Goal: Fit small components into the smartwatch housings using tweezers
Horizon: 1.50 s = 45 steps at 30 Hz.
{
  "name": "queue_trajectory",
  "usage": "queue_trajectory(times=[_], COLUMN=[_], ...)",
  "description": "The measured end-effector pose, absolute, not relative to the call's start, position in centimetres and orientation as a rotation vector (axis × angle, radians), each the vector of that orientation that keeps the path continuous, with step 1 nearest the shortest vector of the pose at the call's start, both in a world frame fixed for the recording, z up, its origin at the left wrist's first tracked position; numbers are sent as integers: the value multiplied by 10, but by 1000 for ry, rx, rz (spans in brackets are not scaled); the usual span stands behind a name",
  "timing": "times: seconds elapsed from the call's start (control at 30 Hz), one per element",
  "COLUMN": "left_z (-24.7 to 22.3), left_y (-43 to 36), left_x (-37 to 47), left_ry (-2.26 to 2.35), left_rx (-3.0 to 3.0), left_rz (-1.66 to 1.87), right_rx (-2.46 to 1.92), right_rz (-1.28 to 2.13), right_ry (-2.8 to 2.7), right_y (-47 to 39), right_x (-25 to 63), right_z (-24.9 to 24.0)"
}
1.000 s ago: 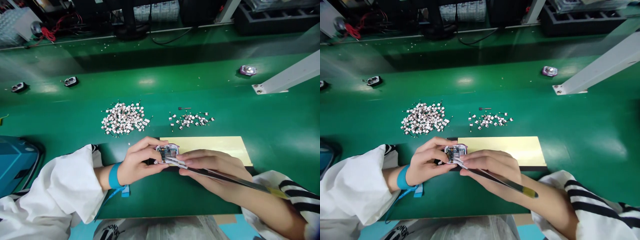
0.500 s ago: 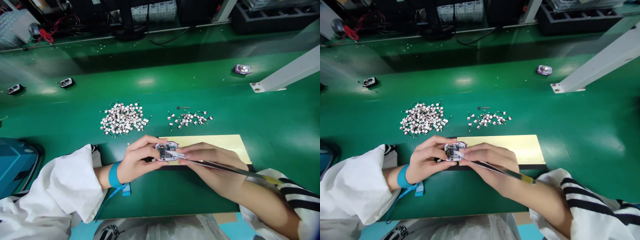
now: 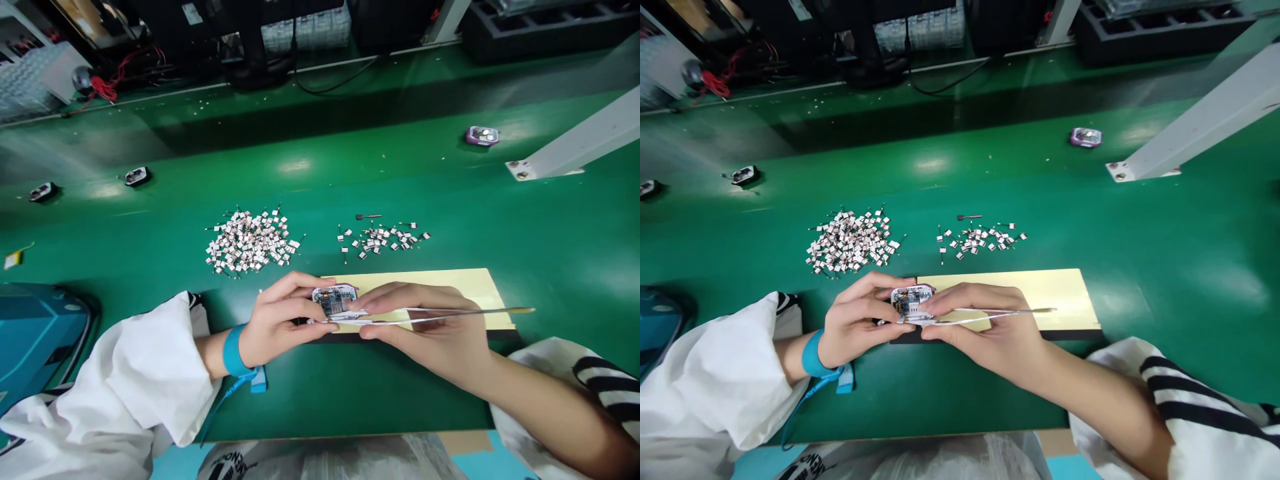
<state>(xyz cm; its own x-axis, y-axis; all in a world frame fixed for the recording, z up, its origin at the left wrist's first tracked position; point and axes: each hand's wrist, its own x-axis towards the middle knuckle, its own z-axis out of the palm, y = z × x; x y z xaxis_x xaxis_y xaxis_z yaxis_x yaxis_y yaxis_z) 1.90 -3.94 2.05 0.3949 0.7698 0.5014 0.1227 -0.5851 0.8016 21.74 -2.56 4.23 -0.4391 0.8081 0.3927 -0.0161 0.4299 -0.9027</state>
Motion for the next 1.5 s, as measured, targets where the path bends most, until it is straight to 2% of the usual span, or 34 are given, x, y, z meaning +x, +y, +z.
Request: queue_trajectory(times=[0.3, 0.57, 0.97, 1.5], left_z=[18, 20, 24, 24], left_y=[-41, -40, -39, -40], left_x=[18, 17, 17, 18], left_ry=[714, 765, 795, 827], left_rx=[1950, 2004, 2008, 1967], left_rz=[1195, 1201, 1194, 1174], right_rx=[-665, -702, -546, -538], right_rz=[1044, 1139, 1122, 1090], right_ry=[-1752, -1649, -2092, -2005], right_y=[-28, -33, -34, -32], right_x=[215, 215, 236, 229], right_z=[43, 48, 54, 60])
